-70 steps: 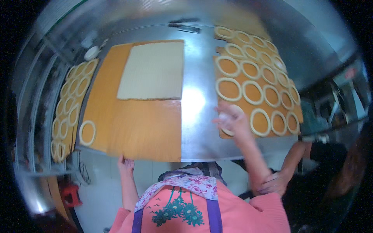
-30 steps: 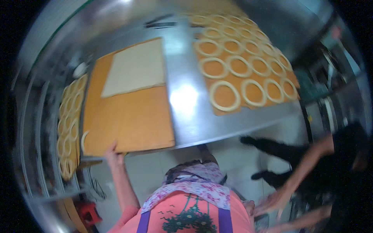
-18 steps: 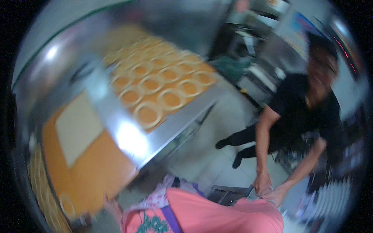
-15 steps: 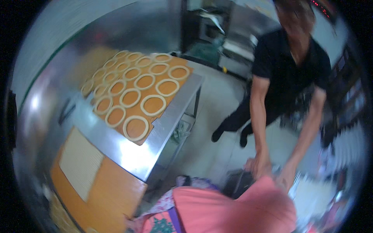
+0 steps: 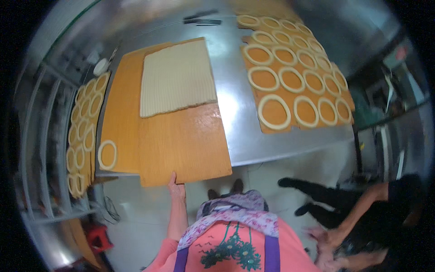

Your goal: The person rolls out a large sheet of dough using a rolling pin, trims the edges with a scraper, and سپس carries a wooden board containing pre-cut dough strips across the kitchen to a staging area.

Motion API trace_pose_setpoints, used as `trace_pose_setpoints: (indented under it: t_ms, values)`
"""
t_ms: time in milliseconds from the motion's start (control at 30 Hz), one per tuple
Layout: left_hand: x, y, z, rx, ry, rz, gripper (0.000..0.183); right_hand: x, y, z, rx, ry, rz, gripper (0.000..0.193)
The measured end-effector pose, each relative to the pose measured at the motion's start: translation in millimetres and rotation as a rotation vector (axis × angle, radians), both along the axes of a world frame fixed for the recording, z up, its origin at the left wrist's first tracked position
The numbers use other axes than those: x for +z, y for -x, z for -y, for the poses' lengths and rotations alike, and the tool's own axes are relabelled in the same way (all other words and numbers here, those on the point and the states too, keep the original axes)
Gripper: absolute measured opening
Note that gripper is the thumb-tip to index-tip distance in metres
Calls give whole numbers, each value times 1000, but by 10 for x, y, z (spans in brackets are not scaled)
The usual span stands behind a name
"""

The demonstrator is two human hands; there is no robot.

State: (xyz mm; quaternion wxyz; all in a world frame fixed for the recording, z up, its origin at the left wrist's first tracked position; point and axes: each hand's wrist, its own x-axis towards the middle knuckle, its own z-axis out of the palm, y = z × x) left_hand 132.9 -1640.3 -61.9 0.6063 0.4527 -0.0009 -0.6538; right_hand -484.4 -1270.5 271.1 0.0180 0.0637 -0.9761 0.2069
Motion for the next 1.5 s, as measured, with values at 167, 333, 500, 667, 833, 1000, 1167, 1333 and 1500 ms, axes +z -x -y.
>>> trace_pose_setpoints:
  t_ms: [167,333,500,667,833,1000,1167,1333,1500]
  values:
    - [355,16,-313,28,28,13,47,38,-37,194,51,24,9,26]
    - [238,64,-211,96,21,3,55,31,-34,1267,262,127,46,26]
    - [442,166,-60,148,-13,101,63,-381,-1010,2099,382,272,312,27]
    - [-174,206,-42,168,-75,97,66,-883,-2149,2641,511,249,535,28]
    - [287,374,6,262,-114,174,57,-764,-2592,2995,544,228,621,29]
    - [306,310,82,242,-75,86,57,-818,-2513,2889,475,248,693,29]
    - [7,788,-263,182,-107,196,68,-799,-2369,2333,374,171,649,30]
    - [438,388,125,117,-173,-24,50,-1056,-1940,2854,884,24,315,25]
    - [136,251,79,168,-53,15,55,-974,-2346,3758,628,474,851,20]
